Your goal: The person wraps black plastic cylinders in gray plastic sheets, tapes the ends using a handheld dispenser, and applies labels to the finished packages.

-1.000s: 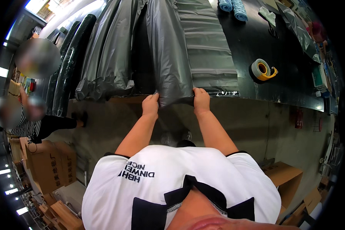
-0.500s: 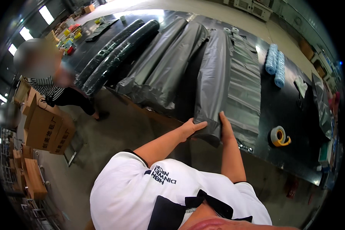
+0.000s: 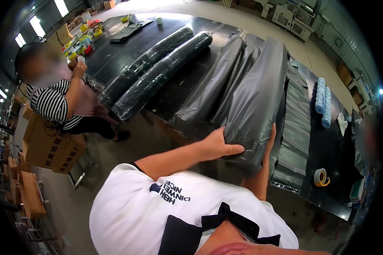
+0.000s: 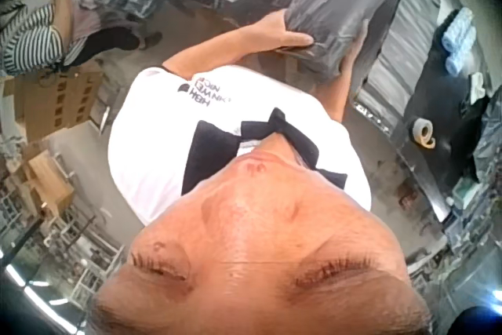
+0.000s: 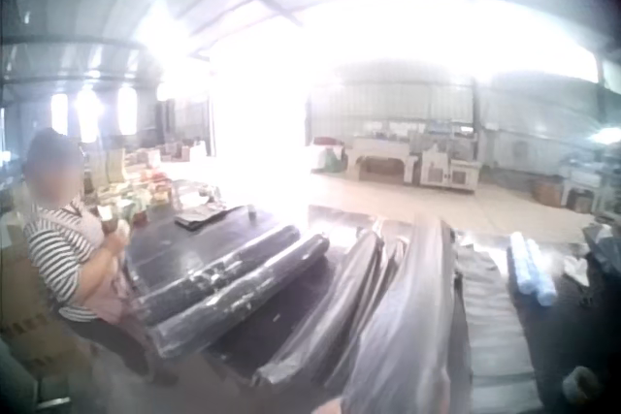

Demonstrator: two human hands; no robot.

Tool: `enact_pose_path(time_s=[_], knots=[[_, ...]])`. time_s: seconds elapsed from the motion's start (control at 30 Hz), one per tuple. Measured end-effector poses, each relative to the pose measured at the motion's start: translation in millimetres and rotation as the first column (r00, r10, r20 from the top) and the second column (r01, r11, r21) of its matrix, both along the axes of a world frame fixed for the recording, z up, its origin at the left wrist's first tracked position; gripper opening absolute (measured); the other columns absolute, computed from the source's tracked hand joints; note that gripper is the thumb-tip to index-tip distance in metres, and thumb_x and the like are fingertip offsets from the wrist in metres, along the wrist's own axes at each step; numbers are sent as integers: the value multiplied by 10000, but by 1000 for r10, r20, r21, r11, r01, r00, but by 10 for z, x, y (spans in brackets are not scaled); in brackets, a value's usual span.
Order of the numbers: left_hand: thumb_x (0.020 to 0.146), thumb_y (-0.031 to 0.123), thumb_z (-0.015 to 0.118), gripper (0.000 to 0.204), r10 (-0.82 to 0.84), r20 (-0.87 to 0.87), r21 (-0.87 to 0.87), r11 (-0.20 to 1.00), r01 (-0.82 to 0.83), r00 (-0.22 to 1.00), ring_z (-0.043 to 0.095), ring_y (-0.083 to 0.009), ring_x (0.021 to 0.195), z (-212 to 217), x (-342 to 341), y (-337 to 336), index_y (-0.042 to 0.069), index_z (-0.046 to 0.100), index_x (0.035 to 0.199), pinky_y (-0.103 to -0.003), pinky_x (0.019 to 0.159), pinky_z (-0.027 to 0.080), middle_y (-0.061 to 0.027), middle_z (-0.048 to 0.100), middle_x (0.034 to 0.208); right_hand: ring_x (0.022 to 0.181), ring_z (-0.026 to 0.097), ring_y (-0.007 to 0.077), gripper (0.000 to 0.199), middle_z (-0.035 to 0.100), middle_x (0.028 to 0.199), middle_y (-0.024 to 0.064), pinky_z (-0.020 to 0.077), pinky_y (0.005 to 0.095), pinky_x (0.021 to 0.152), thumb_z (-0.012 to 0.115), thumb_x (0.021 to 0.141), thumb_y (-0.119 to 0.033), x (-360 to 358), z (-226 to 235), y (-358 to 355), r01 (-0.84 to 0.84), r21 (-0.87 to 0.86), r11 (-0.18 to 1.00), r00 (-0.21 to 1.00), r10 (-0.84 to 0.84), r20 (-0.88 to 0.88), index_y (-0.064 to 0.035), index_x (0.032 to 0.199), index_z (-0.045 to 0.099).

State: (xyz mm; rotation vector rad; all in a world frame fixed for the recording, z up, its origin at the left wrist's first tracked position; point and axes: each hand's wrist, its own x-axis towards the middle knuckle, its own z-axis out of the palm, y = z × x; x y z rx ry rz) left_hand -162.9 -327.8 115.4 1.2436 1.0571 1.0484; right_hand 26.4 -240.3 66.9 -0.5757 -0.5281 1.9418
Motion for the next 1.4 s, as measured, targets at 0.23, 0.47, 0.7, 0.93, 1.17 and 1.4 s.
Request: enact_pose_path(time_s=[0.23,0.47,0.7,0.93,1.17,1.4], knots=[[791,249,784,703,21,202,-93,996,-3,979,584,-157,1075,190,-1937,235,-44,457,1341,-320,947,464,-107,621,1183,1176,571,335,760,551,1318,198,472,452,1013,396,931,-624,-1877,437,313,-106,63,992,991,100,91,-38,1416,424],[854,280,726,576,211,300,-436,898,-63,930,632,-164,991,-520,-3271,368,5,518,1316,-302,837,521,-88,638,1155,1418,285,341,777,296,1526,230,226,392,1165,530,960,-439,-3191,-641,815,-43,467,883,390,-415,822,52,1487,241],[903,433,656,363,663,117,-750,547,-372,739,603,-228,1026,-1734,-3097,106,114,643,1075,-446,842,477,-73,662,1026,1465,206,287,631,339,1545,77,65,469,1197,459,933,-550,-3506,-411,783,-944,244,222,23,-693,720,-159,1428,478],[760,568,744,840,558,721,-454,828,-329,411,411,-371,1309,-2304,-3629,-1398,163,391,1406,-670,969,368,-125,382,1461,1459,218,254,630,436,1482,65,77,490,1196,465,923,-565,-3420,-445,758,-983,47,178,-75,-618,783,-126,1368,541],[772,290,747,716,797,560,-517,548,-657,225,479,-352,1234,-1848,-3595,-1191,165,425,1399,-630,886,475,-121,461,1390,1105,598,368,842,523,1360,190,485,485,953,624,845,-610,-3773,-210,335,-646,34,763,458,352,817,-20,1414,432],[620,89,783,953,905,-403,809,423,-409,138,398,-359,1242,-17,-2393,-1122,95,276,1427,-482,1036,350,-231,310,1383,1274,477,360,916,533,1378,160,313,558,1101,603,783,-732,-3746,-169,694,-505,-143,851,796,396,-458,-56,1388,486]])
